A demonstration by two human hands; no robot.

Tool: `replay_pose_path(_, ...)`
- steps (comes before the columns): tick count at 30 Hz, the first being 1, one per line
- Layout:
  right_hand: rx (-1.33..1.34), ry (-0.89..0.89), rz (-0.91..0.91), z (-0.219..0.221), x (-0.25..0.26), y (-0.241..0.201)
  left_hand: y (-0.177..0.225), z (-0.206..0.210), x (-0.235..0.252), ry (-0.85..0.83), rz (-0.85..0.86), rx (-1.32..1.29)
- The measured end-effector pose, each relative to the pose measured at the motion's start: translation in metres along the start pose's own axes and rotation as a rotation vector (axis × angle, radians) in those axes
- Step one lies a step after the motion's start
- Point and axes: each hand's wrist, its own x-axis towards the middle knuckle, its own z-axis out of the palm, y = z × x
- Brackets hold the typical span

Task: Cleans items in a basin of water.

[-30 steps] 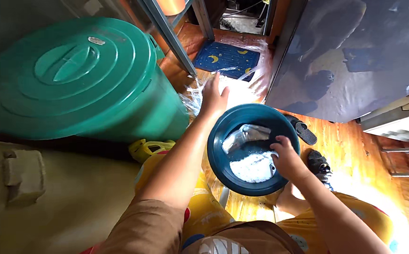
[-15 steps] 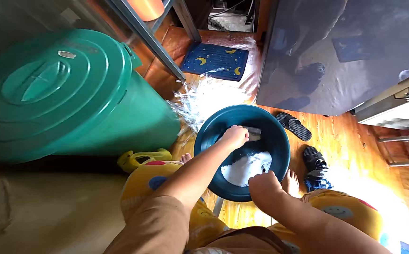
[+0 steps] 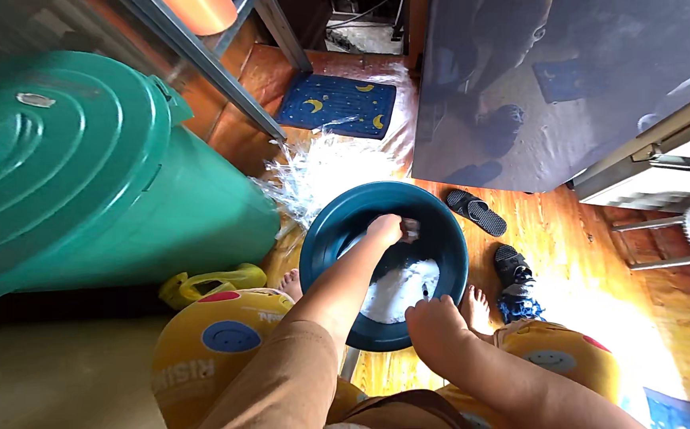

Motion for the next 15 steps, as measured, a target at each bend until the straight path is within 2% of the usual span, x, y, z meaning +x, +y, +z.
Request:
replay_pose_path(6, -0.013, 0.04, -0.012, -0.004, 0.0, 0.0, -0.017, -0.018, -0.004, 0.048, 0.146, -0.094)
replay_pose_path(11, -0.001, 0.058, -0.018, -0.003, 0.005, 0.0, -0.027, -0.033, -0.018, 0.053, 0.196, -0.091)
replay_pose_path(15, -0.019, 0.082, -0.016, -0.008, 0.01, 0.001, -0.037, -0.038, -0.029, 0.131, 0.207, -0.058)
